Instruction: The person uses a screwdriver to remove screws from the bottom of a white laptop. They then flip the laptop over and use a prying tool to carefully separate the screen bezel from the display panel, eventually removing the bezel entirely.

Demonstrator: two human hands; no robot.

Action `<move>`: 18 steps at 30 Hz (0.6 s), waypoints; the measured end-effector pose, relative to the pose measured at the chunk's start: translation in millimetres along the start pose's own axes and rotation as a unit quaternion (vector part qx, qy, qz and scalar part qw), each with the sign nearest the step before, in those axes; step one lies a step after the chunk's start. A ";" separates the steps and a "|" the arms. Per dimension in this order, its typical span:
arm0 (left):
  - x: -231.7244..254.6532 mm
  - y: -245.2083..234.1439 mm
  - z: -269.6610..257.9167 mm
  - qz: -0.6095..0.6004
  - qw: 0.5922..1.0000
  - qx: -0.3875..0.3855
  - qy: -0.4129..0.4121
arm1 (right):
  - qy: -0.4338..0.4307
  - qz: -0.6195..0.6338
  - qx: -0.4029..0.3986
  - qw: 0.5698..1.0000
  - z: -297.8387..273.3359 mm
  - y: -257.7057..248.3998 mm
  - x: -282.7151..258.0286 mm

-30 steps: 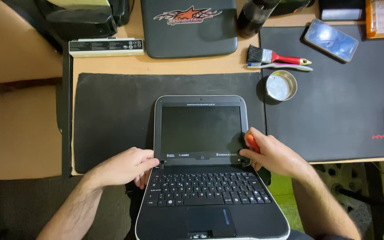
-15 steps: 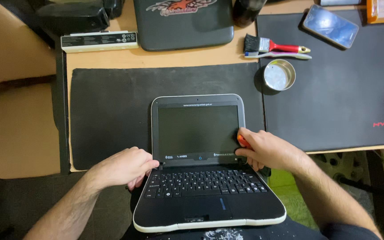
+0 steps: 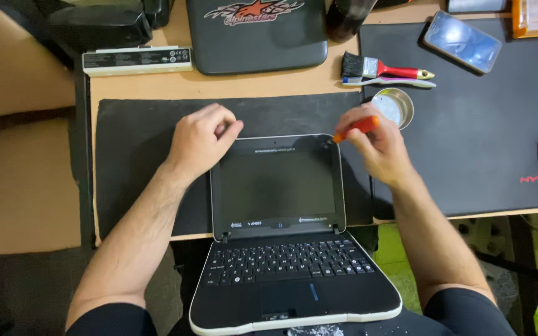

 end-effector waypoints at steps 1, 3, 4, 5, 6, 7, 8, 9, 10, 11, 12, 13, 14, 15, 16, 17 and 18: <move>4.5 -0.7 -3.5 0.000 1.000 0.002 0.002 | -0.001 -0.003 0.001 1.000 -6.3 5.8 14.8; 12.9 7.7 -10.4 0.008 0.999 -0.045 0.003 | 0.119 -0.021 0.086 0.989 -28.2 2.9 65.9; 12.6 8.8 -11.0 0.008 0.999 -0.045 0.005 | 0.119 -0.022 0.087 0.989 -29.1 4.6 67.1; 10.8 10.1 -13.7 0.004 0.999 -0.047 -0.001 | 0.122 -0.010 0.100 0.987 -32.0 6.4 68.7; 9.5 11.3 -16.9 0.000 0.999 -0.050 -0.007 | 0.124 0.003 0.113 0.986 -35.3 8.3 69.9; 10.8 11.9 -15.4 0.001 0.999 -0.051 -0.005 | 0.125 0.003 0.115 0.985 -36.2 8.2 73.0; 12.4 13.5 -13.9 0.005 0.998 -0.058 -0.005 | 0.118 -0.005 0.109 0.987 -36.2 9.0 73.8; 14.2 14.6 -11.1 0.011 0.998 -0.064 -0.004 | 0.109 -0.014 0.104 0.989 -35.2 8.4 74.6; 14.8 15.1 -11.2 0.012 0.998 -0.063 -0.002 | 0.108 -0.015 0.106 0.988 -36.3 8.6 71.5; 14.9 14.6 -11.1 0.016 0.998 -0.059 -0.001 | 0.112 -0.084 0.103 0.985 -35.7 8.5 65.3; 14.8 14.1 -10.8 0.020 0.998 -0.054 0.000 | 0.115 -0.152 0.100 0.977 -35.0 8.8 59.2; 15.8 13.8 -10.9 0.021 0.998 -0.053 0.001 | 0.114 -0.153 0.101 0.976 -35.0 8.3 56.3; 15.1 13.5 -10.9 0.019 0.998 -0.052 -0.004 | 0.117 -0.151 0.101 0.976 -34.9 8.0 55.0; 14.3 13.9 -11.9 0.015 0.998 -0.052 -0.009 | 0.122 -0.148 0.100 0.976 -35.4 8.8 53.7; 14.3 13.6 -11.7 0.016 0.998 -0.052 -0.009 | 0.122 -0.148 0.100 0.976 -35.6 8.9 55.7; 14.5 14.2 -11.3 0.020 0.998 -0.054 -0.010 | 0.122 -0.163 0.096 0.974 -35.8 9.6 56.9; 14.6 14.9 -11.0 0.024 0.998 -0.055 -0.011 | 0.123 -0.178 0.091 0.972 -35.9 10.5 58.3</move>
Point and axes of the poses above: each hand's wrist, its own z-axis towards the middle knuckle, its own y-axis out of the palm, x = y × z, the point moved 10 cm from there along z, towards the middle knuckle, and after that the axes turned 14 degrees about -x, right-handed, at the moved point
